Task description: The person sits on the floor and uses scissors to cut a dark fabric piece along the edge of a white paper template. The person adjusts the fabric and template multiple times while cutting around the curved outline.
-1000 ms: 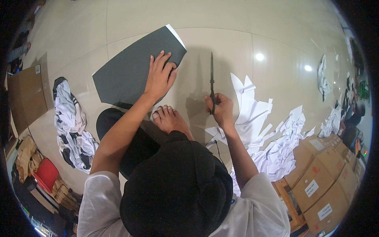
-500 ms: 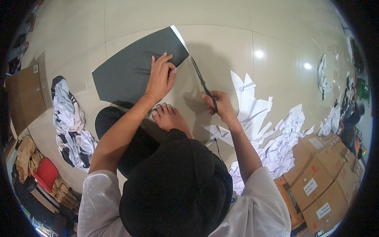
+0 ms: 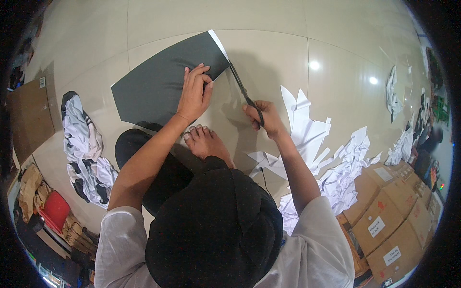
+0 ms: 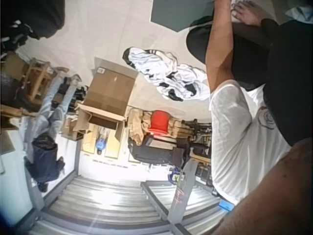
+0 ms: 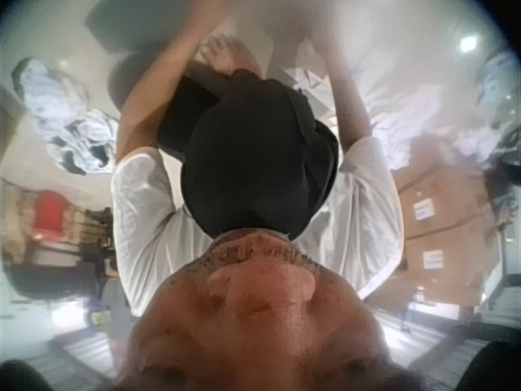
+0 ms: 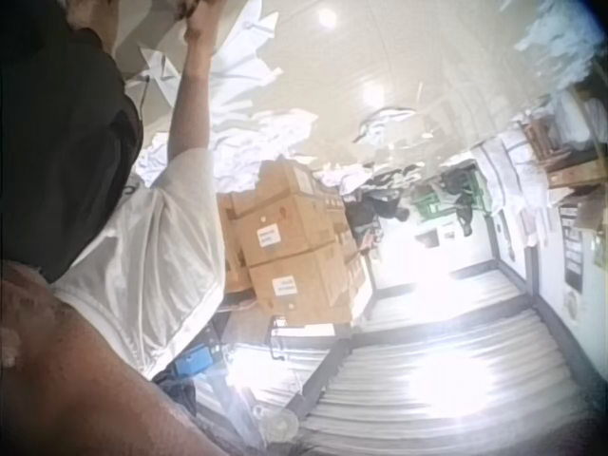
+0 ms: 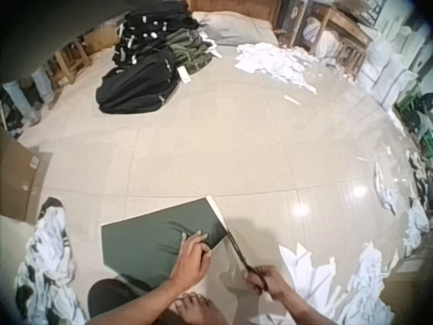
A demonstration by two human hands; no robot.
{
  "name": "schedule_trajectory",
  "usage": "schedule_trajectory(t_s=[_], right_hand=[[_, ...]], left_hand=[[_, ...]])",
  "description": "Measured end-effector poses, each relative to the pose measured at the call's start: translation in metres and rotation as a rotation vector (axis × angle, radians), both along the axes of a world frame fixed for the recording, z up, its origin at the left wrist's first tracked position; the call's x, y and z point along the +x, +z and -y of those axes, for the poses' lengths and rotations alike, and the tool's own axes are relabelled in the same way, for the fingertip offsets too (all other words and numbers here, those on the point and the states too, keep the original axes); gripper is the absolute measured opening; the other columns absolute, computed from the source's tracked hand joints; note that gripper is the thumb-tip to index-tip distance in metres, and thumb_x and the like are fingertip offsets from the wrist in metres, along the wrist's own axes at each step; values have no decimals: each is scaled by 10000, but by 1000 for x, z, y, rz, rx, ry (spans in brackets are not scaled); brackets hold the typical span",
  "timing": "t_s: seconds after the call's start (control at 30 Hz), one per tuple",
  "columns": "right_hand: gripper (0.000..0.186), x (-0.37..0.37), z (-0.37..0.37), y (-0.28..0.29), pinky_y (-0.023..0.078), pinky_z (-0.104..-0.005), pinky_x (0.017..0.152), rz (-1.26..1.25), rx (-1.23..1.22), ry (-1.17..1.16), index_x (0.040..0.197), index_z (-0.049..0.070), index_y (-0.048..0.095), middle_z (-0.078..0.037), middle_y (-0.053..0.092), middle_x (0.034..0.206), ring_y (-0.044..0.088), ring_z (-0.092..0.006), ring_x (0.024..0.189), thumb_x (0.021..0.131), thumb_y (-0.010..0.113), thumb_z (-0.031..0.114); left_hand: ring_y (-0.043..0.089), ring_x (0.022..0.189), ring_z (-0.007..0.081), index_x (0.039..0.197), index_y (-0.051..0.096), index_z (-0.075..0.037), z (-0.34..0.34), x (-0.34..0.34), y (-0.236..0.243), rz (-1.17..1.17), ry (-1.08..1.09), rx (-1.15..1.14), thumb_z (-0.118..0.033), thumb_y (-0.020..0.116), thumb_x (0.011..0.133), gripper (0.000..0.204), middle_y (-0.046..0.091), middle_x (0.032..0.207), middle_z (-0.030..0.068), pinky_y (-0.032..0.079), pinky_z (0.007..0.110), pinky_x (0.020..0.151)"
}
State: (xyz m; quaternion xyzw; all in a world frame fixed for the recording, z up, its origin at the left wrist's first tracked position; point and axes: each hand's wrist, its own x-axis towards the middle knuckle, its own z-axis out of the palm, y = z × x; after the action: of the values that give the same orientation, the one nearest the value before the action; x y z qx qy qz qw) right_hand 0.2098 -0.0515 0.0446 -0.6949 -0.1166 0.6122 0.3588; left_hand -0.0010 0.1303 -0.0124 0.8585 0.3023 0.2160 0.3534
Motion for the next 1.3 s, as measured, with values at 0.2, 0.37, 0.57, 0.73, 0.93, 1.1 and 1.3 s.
schedule_trajectory(t_s=[0.2, 0.37, 0.57, 0.73, 0.93, 1.1, 1.3], right_hand=[[364, 7, -6, -3, 431, -258, 474, 25, -19, 32, 807, 61, 676, 6, 589, 661, 537, -84, 521, 961, 835, 350], [355, 11, -7, -6, 425, -259, 473, 24, -12, 33, 808, 59, 681, 6, 587, 654, 532, -83, 517, 953, 846, 337], [342, 13, -9, -6, 417, -262, 470, 23, -6, 31, 800, 58, 677, 7, 578, 639, 522, -84, 506, 947, 848, 316], [328, 16, -9, -5, 411, -268, 465, 24, 0, 49, 803, 51, 682, 9, 573, 630, 516, -82, 502, 946, 844, 298], [311, 18, -8, -7, 408, -266, 464, 49, -9, 73, 804, 46, 679, 11, 569, 623, 513, -80, 496, 945, 836, 274], [297, 19, -6, -8, 396, -266, 451, 65, -13, 71, 801, 46, 675, 9, 573, 615, 519, -79, 487, 940, 832, 257], [302, 21, -6, -7, 385, -262, 445, 75, -20, 84, 780, 53, 650, 9, 572, 605, 517, -76, 478, 938, 831, 237]], left_hand=[[493, 1511, 391, 1166, 595, -63, 0, 0, -1, -9, -9, 9, -102, 676, 1031, 163, 591, 1450, 172, 231, 670, 1323], [489, 1514, 391, 1159, 600, -62, 0, 1, 1, -13, -18, 22, -106, 680, 1029, 159, 590, 1451, 174, 231, 674, 1320], [488, 1515, 394, 1158, 599, -58, 0, 1, 0, -17, -21, 30, -103, 678, 1031, 156, 590, 1451, 177, 230, 676, 1319], [473, 1532, 403, 1180, 587, -49, -1, 0, 1, -38, -37, 23, -103, 663, 1053, 158, 573, 1469, 185, 216, 674, 1329], [485, 1518, 400, 1169, 590, -52, 0, 1, 0, -25, -29, 28, -91, 677, 1034, 165, 583, 1453, 184, 226, 681, 1319], [472, 1532, 400, 1186, 580, -48, -1, 0, 0, -32, -34, 18, -97, 660, 1053, 163, 572, 1472, 186, 212, 682, 1327], [472, 1532, 399, 1187, 580, -48, -1, 0, 2, -35, -34, 26, -100, 656, 1057, 159, 570, 1475, 187, 216, 678, 1327]])
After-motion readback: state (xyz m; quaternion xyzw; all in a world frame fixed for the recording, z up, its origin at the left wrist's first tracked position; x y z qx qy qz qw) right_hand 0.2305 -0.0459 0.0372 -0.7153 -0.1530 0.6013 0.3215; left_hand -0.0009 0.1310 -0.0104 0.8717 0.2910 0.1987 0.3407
